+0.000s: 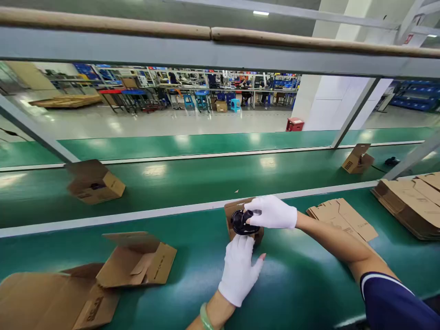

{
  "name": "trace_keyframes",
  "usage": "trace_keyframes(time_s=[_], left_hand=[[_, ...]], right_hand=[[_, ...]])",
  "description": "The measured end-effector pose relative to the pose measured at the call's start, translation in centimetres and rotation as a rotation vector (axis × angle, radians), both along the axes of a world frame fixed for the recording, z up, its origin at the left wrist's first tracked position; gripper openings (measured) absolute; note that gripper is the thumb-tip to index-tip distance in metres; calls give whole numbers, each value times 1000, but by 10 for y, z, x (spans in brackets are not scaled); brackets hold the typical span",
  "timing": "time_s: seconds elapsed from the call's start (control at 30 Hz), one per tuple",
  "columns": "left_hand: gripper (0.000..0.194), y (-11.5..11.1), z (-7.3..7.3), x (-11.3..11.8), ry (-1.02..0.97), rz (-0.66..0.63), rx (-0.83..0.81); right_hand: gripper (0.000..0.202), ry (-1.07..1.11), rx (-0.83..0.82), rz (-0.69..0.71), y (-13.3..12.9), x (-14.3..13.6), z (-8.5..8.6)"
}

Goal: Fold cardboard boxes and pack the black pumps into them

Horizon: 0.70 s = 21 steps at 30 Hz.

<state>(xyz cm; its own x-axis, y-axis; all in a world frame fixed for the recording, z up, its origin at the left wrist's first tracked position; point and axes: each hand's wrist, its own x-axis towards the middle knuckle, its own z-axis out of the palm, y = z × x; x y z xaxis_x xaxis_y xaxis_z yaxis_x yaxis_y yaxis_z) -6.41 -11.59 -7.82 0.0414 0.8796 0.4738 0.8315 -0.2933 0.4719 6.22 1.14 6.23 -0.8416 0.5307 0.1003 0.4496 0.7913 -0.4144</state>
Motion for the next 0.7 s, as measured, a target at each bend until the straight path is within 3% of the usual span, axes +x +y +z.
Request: trace_keyframes(time_s=[0.07,0.17,0.3,0.4,0.57,0.63,0.7], left_hand=[[46,-8,-14,-1,176,31,40],[52,-10,-23,3,294,55,78],[49,-3,-25,5,351,63,102],[44,5,-23,0,393,87,80],[24,34,-22,-16,458,136,40],[19,53,-23,-23,464,117,34],[18,77,-23,-31,455,90,37]], right_hand=[[10,-177,130,14,4,-15,-11],[19,-426,217,4,11,-30,-33],[18,-637,201,64,19,-43,-55],[15,-656,210,103,19,-42,-54],[16,-426,272,40,23,7,-32],[20,-354,246,-94,32,44,-29],[25,-374,184,-332,44,87,-31]])
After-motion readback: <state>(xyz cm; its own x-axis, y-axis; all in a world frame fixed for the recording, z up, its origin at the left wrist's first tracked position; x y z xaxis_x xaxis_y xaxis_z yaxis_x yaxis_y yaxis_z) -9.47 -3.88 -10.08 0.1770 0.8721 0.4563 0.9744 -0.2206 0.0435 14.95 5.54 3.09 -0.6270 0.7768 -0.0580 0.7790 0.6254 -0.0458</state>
